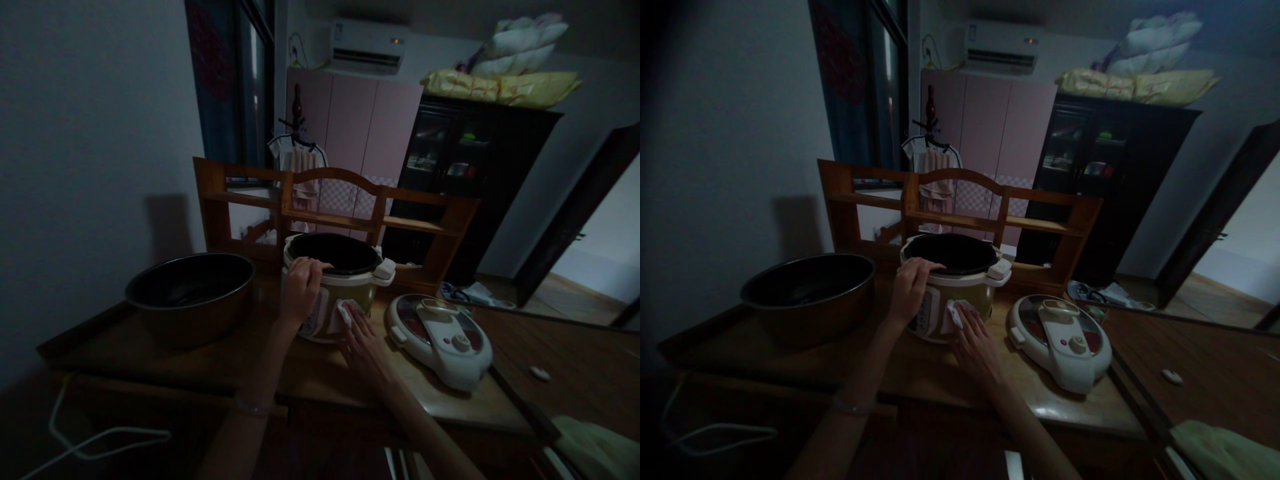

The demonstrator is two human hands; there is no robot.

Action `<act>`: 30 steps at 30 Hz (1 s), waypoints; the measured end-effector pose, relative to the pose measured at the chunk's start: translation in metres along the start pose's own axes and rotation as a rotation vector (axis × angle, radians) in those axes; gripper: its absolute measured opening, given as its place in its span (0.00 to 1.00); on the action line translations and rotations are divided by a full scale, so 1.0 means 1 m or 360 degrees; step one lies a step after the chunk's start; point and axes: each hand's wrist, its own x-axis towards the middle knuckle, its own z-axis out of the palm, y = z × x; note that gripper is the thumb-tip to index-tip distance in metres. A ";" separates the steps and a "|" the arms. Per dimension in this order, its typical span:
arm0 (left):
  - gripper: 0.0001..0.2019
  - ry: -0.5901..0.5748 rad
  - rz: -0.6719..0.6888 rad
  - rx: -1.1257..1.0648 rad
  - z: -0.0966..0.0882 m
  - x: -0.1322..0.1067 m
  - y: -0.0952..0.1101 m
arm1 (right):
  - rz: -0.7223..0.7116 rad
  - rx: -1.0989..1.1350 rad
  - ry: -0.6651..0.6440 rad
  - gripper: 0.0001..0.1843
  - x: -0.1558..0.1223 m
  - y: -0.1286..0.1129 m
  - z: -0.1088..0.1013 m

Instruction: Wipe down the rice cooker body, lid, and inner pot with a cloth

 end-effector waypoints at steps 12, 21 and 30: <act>0.24 -0.0036 0.0004 0.0016 -0.001 0.000 0.000 | 0.0039 0.0048 0.0049 0.36 -0.013 -0.002 0.001; 0.23 -0.0022 0.0005 0.0010 -0.001 0.001 0.001 | 0.0192 0.0043 0.0179 0.37 -0.006 0.000 -0.005; 0.23 -0.0013 0.0010 0.0015 0.000 0.000 0.000 | 0.0156 0.0025 0.0179 0.37 0.034 -0.005 -0.022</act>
